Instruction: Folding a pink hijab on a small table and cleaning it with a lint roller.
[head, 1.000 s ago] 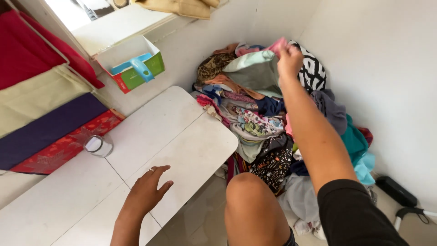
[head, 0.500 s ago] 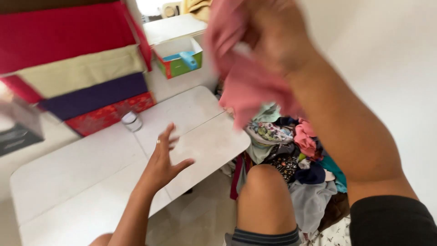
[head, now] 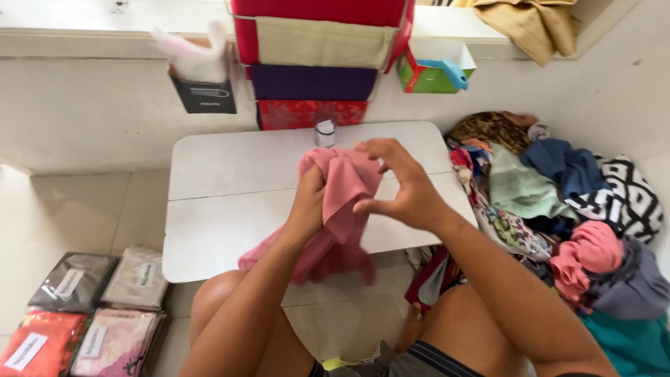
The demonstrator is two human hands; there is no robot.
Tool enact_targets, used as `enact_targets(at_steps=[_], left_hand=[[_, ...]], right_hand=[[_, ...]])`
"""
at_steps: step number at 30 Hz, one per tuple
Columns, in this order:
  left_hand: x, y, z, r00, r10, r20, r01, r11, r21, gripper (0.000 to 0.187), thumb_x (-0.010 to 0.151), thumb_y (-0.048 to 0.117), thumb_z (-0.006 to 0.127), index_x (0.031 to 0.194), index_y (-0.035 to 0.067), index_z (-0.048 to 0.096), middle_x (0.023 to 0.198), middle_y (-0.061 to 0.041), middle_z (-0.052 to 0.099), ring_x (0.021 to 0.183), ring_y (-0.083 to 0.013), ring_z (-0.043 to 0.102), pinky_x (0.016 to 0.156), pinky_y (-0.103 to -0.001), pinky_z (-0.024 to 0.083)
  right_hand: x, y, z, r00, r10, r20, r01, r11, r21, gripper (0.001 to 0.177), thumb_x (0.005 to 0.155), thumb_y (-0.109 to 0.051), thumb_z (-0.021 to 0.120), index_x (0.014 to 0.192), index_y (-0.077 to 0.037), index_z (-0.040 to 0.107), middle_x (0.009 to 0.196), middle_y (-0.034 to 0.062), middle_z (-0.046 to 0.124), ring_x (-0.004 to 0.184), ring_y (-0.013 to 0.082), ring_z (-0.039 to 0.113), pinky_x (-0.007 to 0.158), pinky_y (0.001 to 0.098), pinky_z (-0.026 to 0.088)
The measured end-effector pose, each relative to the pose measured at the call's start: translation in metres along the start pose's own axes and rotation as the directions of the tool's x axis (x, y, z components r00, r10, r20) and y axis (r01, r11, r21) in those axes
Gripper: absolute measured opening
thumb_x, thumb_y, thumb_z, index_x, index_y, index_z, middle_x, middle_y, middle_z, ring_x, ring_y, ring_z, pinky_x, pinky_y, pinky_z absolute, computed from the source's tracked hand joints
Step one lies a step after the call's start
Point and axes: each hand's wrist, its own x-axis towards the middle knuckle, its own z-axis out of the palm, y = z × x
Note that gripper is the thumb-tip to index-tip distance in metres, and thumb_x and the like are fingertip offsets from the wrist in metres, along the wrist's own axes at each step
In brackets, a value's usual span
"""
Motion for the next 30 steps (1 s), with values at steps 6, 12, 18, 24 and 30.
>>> enact_targets(at_steps=[6,12,18,24,30], left_hand=[[-0.01,0.019,-0.015,0.951,-0.311,-0.004,0.22,0.663,0.716,0.055,0.095,0.058,0.056,0.1,0.004,0.067,0.096,-0.019,0.075,0.102,-0.0421,0.071,0.083,-0.057,0.055],[-0.009,0.024,-0.031,0.95,-0.275,-0.148,0.264,0.453,0.851,0.053,0.093,0.055,0.061,0.107,0.005,0.061,0.108,-0.018,0.065,0.107,-0.0397,0.066,0.091,-0.051,0.053],[-0.002,0.019,-0.011,0.902,0.358,-0.241,0.154,0.254,0.955,0.079,0.094,0.067,0.056,0.13,-0.003,0.061,0.116,-0.023,0.064,0.106,-0.0412,0.066,0.093,-0.049,0.049],[0.014,-0.031,0.011,0.992,0.125,-0.014,-0.09,0.782,0.617,0.031,0.092,0.022,0.07,0.122,0.013,0.068,0.104,-0.007,0.074,0.104,-0.0326,0.072,0.093,-0.042,0.057],[0.025,-0.024,-0.002,0.963,0.246,-0.112,-0.173,0.88,0.441,0.031,0.096,0.003,0.057,0.115,0.019,0.076,0.109,-0.007,0.079,0.111,-0.0298,0.072,0.095,-0.042,0.056]], right_hand=[[0.012,0.024,0.006,1.0,-0.02,-0.018,0.02,1.0,0.012,0.016,0.09,-0.008,0.078,0.101,-0.019,0.082,0.103,-0.0006,0.074,0.095,0.0154,0.07,0.088,0.0305,0.056],[0.009,0.052,-0.004,0.887,0.461,-0.029,-0.396,0.79,0.467,0.021,0.097,-0.006,0.068,0.117,-0.004,0.073,0.093,0.0094,0.071,0.082,0.0154,0.067,0.077,0.0357,0.062],[0.007,0.109,0.002,0.882,0.467,-0.063,-0.418,0.837,0.352,0.011,0.101,-0.016,0.07,0.095,-0.015,0.079,0.075,0.0029,0.068,0.07,0.0101,0.061,0.065,0.0259,0.054],[0.019,0.063,0.006,0.891,0.448,0.069,-0.434,0.797,0.42,0.009,0.087,-0.005,0.077,0.095,-0.008,0.079,0.07,0.0057,0.064,0.068,0.0117,0.058,0.066,0.0295,0.055],[0.019,0.046,-0.005,0.874,0.45,0.181,-0.482,0.76,0.437,0.027,0.08,-0.003,0.082,0.106,-0.006,0.074,0.071,0.0016,0.058,0.063,0.0086,0.059,0.059,0.0227,0.051]])
